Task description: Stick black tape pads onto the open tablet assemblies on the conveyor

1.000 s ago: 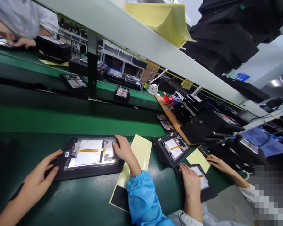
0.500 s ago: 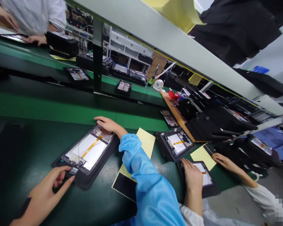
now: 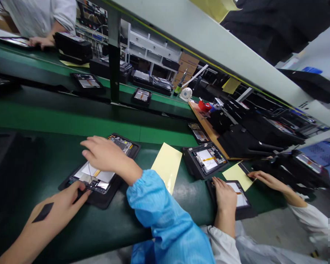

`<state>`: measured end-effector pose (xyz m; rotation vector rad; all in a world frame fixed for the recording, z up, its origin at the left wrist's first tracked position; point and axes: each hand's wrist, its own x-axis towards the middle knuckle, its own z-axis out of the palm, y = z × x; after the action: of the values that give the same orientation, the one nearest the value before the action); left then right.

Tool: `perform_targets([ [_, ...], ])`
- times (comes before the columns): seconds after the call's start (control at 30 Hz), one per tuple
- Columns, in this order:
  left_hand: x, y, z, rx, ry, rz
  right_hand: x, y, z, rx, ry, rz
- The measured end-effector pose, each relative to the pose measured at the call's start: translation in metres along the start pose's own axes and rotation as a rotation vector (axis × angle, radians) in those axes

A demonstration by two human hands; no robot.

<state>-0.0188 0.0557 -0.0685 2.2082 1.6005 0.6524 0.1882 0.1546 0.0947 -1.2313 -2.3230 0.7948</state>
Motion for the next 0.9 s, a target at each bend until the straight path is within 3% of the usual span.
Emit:
perform_targets([
  [0.07,0.0,0.006,-0.003,0.007,0.021,0.023,-0.039,-0.025,0.0,0.026,0.045,0.036],
  [0.17,-0.001,0.028,-0.015,0.006,0.202,0.18,-0.091,-0.043,0.016,0.179,0.184,0.362],
  [0.23,-0.001,0.047,-0.024,0.002,0.345,0.362,-0.113,-0.041,0.035,0.368,0.205,0.543],
  [0.3,0.001,0.062,-0.031,-0.018,0.428,0.528,-0.124,-0.03,0.055,0.623,0.214,0.635],
  [0.4,0.005,0.071,-0.033,-0.11,0.417,0.685,-0.127,-0.011,0.075,0.97,0.221,0.67],
  [0.5,0.008,0.06,-0.027,-0.206,0.319,0.732,-0.123,0.003,0.084,1.061,0.214,0.671],
  [0.6,0.014,0.03,-0.02,-0.19,0.232,0.725,-0.123,0.013,0.091,1.046,0.26,0.676],
  [0.77,0.015,-0.031,-0.013,0.04,0.333,0.323,-0.134,0.021,0.097,0.915,0.423,0.689],
  [0.83,0.002,-0.04,-0.01,0.03,0.298,0.288,-0.138,0.021,0.096,0.837,0.456,0.685],
  [0.9,-0.015,-0.035,-0.009,0.006,0.266,0.287,-0.143,0.021,0.093,0.747,0.487,0.685],
])
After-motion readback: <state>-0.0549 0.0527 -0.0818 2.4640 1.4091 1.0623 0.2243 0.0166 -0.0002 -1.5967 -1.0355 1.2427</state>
